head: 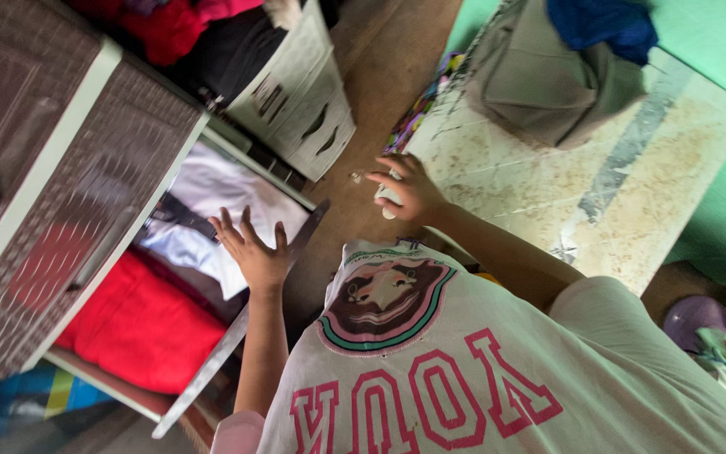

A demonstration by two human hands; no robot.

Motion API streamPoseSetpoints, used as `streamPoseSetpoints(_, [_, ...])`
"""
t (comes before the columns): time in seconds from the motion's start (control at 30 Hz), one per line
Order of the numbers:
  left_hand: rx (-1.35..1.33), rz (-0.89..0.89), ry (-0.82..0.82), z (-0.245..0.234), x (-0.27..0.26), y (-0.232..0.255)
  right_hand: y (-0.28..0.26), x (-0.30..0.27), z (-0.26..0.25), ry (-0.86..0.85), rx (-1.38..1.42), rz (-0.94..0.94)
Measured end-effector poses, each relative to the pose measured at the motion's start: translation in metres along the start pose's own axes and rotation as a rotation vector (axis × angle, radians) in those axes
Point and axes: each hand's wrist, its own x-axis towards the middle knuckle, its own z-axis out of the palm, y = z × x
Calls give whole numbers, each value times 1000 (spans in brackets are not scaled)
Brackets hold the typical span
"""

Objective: The person folds a pair of trousers and a shirt by hand on a tiled surface and places the trousers in a drawer.

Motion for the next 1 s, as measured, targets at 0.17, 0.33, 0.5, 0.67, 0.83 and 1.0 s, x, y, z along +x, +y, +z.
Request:
streamPoseSetpoints(0.17, [-304,236,-104,38,18,103,89,-80,-71,106,-172,273])
streamPoseSetpoints(0.33, [-471,439,-478,101,19,188,182,-110,-134,340,-236,490])
streamPoseSetpoints(0.5, [-590,576,-812,140,16,246,270,-89,-172,423,-523,572])
streamPoseSetpoints(0.67, [-630,521,-1076,163,12,267,346,-74,-173,195,-533,607])
streamPoseSetpoints(0.83, [-724,383,-1175,198,10,243,398,-66,-196,300,-172,769])
streamPoseSetpoints(1.0, [-880,176,-1257,218,31,226,287,-89,-289,740,522,494])
